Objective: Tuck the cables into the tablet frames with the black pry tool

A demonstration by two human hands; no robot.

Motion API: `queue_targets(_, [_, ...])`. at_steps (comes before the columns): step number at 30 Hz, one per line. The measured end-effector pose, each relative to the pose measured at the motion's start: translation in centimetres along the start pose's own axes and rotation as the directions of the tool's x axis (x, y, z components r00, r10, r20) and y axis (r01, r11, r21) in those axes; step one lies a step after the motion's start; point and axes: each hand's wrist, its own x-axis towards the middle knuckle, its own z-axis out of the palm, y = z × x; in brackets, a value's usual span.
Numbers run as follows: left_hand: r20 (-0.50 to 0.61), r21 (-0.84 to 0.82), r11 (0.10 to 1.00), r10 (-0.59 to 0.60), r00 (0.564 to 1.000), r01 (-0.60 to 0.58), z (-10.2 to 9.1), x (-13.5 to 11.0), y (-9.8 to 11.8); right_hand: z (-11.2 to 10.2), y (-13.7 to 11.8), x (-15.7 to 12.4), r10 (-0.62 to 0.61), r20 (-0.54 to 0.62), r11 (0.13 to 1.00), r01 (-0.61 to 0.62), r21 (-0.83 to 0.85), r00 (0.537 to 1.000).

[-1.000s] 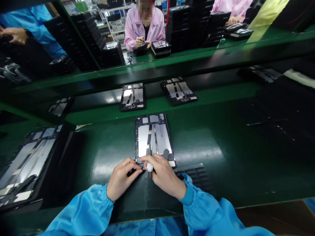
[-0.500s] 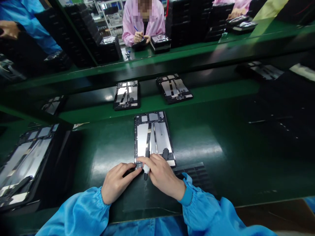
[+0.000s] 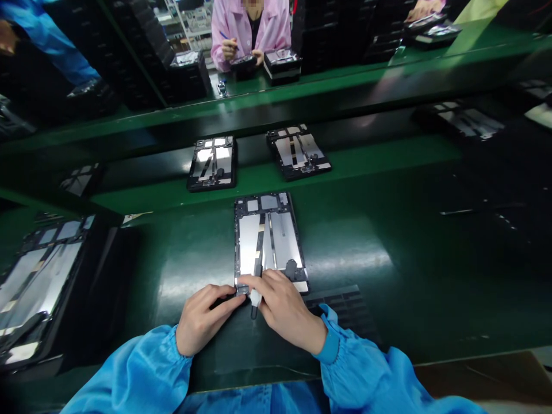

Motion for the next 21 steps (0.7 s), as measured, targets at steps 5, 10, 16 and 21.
queue_targets(5, [0.037, 0.056, 0.998, 0.027, 0.999, -0.029, 0.1, -0.4, -0.1, 0.0, 0.0, 0.1, -0.003, 0.001, 1.000, 0.003, 0.014, 1.000])
queue_targets(10, [0.035, -0.005, 1.000, -0.007, 0.999, 0.007, 0.1, -0.4, -0.3, -0.2, 0.0, 0.0, 0.040, 0.006, 0.999, -0.040, 0.034, 0.999])
queue_targets(16, [0.144, 0.103, 0.988, 0.099, 0.985, -0.115, -0.2, -0.7, -1.0, -0.1, 0.2, 0.0, 0.057, -0.045, 0.992, -0.051, 0.115, 0.997])
queue_targets(21, [0.185, 0.182, 0.970, 0.130, 0.974, -0.164, -0.1, -0.6, -0.8, -0.6, 0.1, 0.0, 0.102, -0.084, 0.976, -0.084, 0.201, 0.991])
